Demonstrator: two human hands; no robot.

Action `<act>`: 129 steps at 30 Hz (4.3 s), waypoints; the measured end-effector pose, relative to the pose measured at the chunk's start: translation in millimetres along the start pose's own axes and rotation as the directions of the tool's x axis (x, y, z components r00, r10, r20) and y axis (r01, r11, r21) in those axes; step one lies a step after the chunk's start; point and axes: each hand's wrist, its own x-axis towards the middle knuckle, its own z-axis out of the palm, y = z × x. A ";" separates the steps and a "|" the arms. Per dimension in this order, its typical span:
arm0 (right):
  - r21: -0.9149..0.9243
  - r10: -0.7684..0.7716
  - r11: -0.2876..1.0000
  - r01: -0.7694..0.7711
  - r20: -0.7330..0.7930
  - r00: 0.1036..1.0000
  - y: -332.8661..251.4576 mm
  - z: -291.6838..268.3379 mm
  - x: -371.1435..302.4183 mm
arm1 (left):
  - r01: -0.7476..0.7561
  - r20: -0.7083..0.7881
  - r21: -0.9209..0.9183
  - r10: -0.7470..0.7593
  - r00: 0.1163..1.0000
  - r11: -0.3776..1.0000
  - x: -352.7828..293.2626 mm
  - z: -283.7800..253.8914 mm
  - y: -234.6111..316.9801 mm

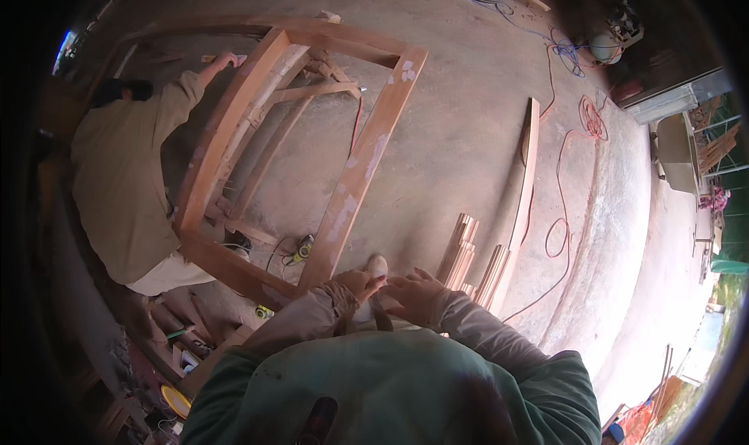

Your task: The person assembles a rectangular wooden frame by aligning and joining wooden planks. They use a chisel to adjust joints and a power sander to smooth the frame's surface. The person moves around the frame to work on different sections and occasionally repositions the frame on the workbench.

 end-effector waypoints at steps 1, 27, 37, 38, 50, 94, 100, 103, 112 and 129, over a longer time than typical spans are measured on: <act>-0.021 -0.051 0.999 0.048 -0.156 0.986 11.0 -1.7 -9.8 | -0.014 0.009 0.181 0.012 1.000 0.983 6.3 0.6 -5.0; 0.323 0.780 0.537 -0.779 0.161 0.605 411.7 -211.8 -23.3 | 0.021 -0.894 0.036 0.023 0.447 0.999 214.3 -289.0 25.1; 0.351 0.764 0.547 -0.760 0.162 0.624 615.9 -438.8 53.1 | 0.282 -0.955 -0.194 -0.246 0.163 0.940 405.8 -383.3 68.6; 0.468 0.724 0.575 -0.671 0.090 0.684 662.6 -448.7 48.4 | 0.278 -0.947 -0.255 -0.298 0.122 0.926 430.2 -386.6 64.1; 0.310 0.500 0.826 -0.471 -0.013 0.866 739.6 -716.8 255.5 | 0.263 -0.151 -0.948 -0.980 0.126 0.179 529.5 -448.9 116.0; 0.389 -0.533 0.005 0.921 0.781 -0.327 108.4 -508.4 1025.6 | -0.427 0.712 -0.660 -0.331 -0.620 -0.619 494.0 -702.6 -83.0; 0.135 -0.680 0.037 0.990 0.730 -0.074 112.7 -509.4 1118.3 | -0.401 0.698 -0.668 -0.339 -0.631 -0.627 492.0 -704.5 -80.2; -0.492 -0.793 0.363 0.791 0.283 0.540 63.4 -548.1 1288.0 | -0.405 0.711 -0.659 -0.349 -0.611 -0.633 492.2 -704.0 -79.7; 0.048 -0.658 -0.030 0.998 0.751 -0.056 79.1 -537.6 1123.2 | -0.403 0.701 -0.671 -0.356 -0.617 -0.622 498.4 -694.9 -77.9; -0.017 -0.737 0.016 1.000 0.675 0.023 37.9 -483.1 1154.6 | -0.337 0.713 -0.657 -0.412 -0.568 -0.674 489.3 -703.6 -75.8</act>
